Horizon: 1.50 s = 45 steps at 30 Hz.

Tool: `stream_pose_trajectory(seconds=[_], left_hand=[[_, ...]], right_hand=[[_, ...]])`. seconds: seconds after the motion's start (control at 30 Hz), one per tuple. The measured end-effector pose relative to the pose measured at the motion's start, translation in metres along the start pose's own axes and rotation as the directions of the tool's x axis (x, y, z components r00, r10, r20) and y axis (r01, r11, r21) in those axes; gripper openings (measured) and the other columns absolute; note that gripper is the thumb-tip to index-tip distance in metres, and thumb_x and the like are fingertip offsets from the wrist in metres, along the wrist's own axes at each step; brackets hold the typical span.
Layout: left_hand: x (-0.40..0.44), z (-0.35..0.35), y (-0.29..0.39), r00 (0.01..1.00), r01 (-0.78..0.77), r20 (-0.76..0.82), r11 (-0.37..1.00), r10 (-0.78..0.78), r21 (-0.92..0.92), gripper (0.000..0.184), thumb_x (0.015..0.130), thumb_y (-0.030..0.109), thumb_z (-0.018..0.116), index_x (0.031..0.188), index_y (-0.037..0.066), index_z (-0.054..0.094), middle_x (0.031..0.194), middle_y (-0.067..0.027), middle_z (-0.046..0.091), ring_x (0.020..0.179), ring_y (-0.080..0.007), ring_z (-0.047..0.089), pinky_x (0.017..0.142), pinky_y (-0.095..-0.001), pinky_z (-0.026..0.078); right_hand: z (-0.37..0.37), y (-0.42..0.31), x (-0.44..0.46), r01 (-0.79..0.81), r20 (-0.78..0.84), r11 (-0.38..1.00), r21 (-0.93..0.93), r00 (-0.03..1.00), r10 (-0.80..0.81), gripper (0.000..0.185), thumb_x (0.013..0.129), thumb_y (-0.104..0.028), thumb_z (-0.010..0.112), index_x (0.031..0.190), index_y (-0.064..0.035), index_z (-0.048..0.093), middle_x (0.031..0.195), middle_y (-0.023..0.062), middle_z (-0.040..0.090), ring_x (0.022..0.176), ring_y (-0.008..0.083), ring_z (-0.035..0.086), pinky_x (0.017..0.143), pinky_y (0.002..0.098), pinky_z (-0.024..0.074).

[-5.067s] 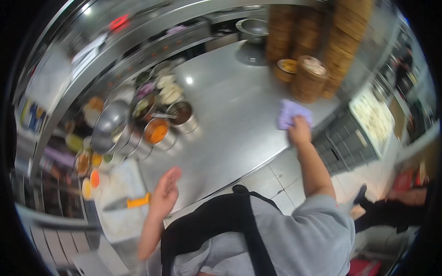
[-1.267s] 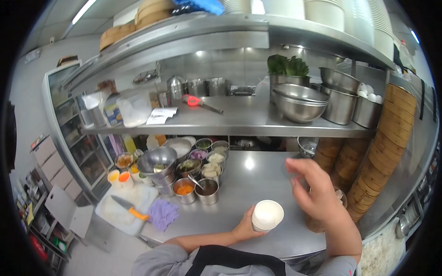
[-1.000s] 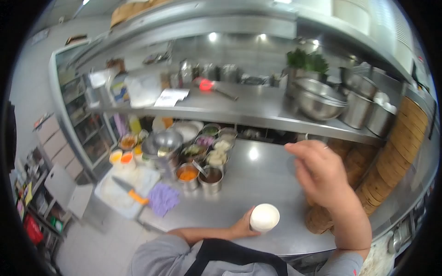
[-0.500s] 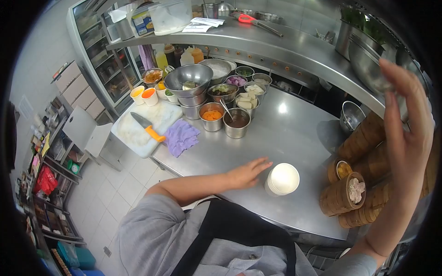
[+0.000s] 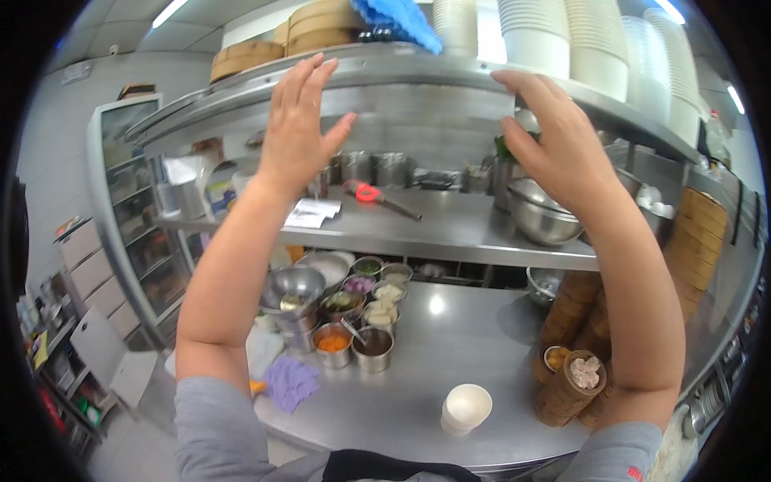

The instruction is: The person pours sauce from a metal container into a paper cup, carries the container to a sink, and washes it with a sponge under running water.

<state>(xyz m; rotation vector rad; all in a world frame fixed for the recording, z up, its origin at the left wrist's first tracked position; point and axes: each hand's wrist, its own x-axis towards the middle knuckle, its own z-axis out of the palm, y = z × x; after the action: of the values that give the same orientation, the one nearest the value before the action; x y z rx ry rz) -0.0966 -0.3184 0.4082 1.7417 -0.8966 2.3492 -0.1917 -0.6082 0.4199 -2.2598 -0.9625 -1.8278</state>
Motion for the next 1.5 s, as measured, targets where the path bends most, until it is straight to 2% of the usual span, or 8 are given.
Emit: stream_pose_trajectory(seconds=[0.3,0.63,0.7,1.1,1.17,1.37,1.43,1.5], left_hand=[[0.010,0.051,-0.050,0.972,-0.053,0.218,0.984,0.090,-0.170,0.070,0.059,0.034,0.082,0.116,0.007,0.053,0.109,-0.0098,0.053,0.105,-0.0298,0.049,0.094,-0.0387,0.041],[-0.001,0.075,-0.048,1.000,0.016,-0.024,0.987,-0.021,-0.163,0.061,0.053,-0.001,0.071,0.111,0.008,0.053,0.108,-0.0078,0.048,0.107,-0.0283,0.045,0.095,-0.0393,0.038],[-0.002,0.075,-0.049,0.999,0.022,-0.030,0.971,-0.030,-0.237,0.056,0.055,-0.003,0.067,0.109,0.007,0.055,0.106,-0.0081,0.049,0.105,-0.0283,0.046,0.094,-0.0388,0.038],[-0.012,0.095,-0.068,0.980,-0.128,-0.178,0.963,0.086,-0.239,0.043,0.062,-0.002,0.062,0.104,0.004,0.057,0.099,-0.0071,0.050,0.099,-0.0266,0.048,0.091,-0.0376,0.040],[-0.012,0.100,-0.067,0.964,-0.134,-0.252,0.975,0.086,-0.180,0.016,0.064,0.006,0.062,0.079,0.003,0.058,0.092,-0.0077,0.054,0.093,-0.0226,0.050,0.084,-0.0323,0.040],[-0.011,0.109,-0.075,0.967,-0.243,-0.125,0.952,0.223,-0.187,0.036,0.078,0.009,0.062,0.109,-0.008,0.059,0.110,-0.0223,0.052,0.113,-0.0339,0.049,0.104,-0.0434,0.036],[0.005,0.150,-0.079,0.794,-0.140,-0.582,0.984,0.177,0.108,0.032,0.068,0.001,0.062,0.096,-0.012,0.056,0.094,-0.0187,0.050,0.092,-0.0288,0.051,0.088,-0.0372,0.045],[0.004,0.136,-0.076,0.861,-0.204,-0.467,0.978,0.199,0.040,0.031,0.068,0.001,0.062,0.096,-0.011,0.056,0.093,-0.0186,0.050,0.092,-0.0287,0.051,0.088,-0.0372,0.045]], right_hand=[[0.066,0.042,0.120,-0.366,-0.038,0.913,0.180,0.925,0.378,0.044,0.082,-0.017,0.055,0.122,-0.0015,0.052,0.110,0.0176,0.060,0.099,0.0278,0.060,0.082,0.0340,0.0474],[0.136,0.102,0.202,-0.497,0.090,0.788,-0.363,0.823,0.561,0.067,0.077,-0.036,0.065,0.128,0.0039,0.044,0.119,0.0240,0.056,0.103,0.0294,0.060,0.082,0.0335,0.0509],[0.145,0.106,0.223,-0.694,0.232,0.642,-0.325,0.600,0.766,0.074,0.078,-0.038,0.065,0.133,0.0031,0.036,0.122,0.0250,0.054,0.106,0.0321,0.058,0.086,0.0349,0.0500],[0.155,0.126,0.242,-0.582,0.304,0.593,-0.556,0.522,0.797,0.075,0.078,-0.037,0.067,0.134,0.0010,0.033,0.119,0.0210,0.055,0.105,0.0310,0.058,0.088,0.0364,0.0492],[0.160,0.130,0.241,-0.565,0.300,0.591,-0.575,0.526,0.795,0.075,0.078,-0.037,0.067,0.134,0.0008,0.034,0.119,0.0207,0.055,0.105,0.0308,0.058,0.088,0.0366,0.0490],[0.167,0.135,0.240,-0.532,0.313,0.622,-0.575,0.559,0.768,0.073,0.078,-0.037,0.067,0.133,0.0001,0.035,0.118,0.0197,0.056,0.105,0.0301,0.058,0.088,0.0369,0.0487],[0.166,0.136,0.237,-0.524,0.313,0.629,-0.573,0.570,0.760,0.073,0.078,-0.037,0.067,0.133,-0.0001,0.036,0.118,0.0194,0.056,0.105,0.0299,0.058,0.088,0.0371,0.0486],[0.161,0.139,0.237,-0.524,0.314,0.637,-0.565,0.578,0.753,0.072,0.078,-0.037,0.067,0.132,-0.0003,0.036,0.117,0.0191,0.056,0.105,0.0296,0.058,0.088,0.0372,0.0485]])
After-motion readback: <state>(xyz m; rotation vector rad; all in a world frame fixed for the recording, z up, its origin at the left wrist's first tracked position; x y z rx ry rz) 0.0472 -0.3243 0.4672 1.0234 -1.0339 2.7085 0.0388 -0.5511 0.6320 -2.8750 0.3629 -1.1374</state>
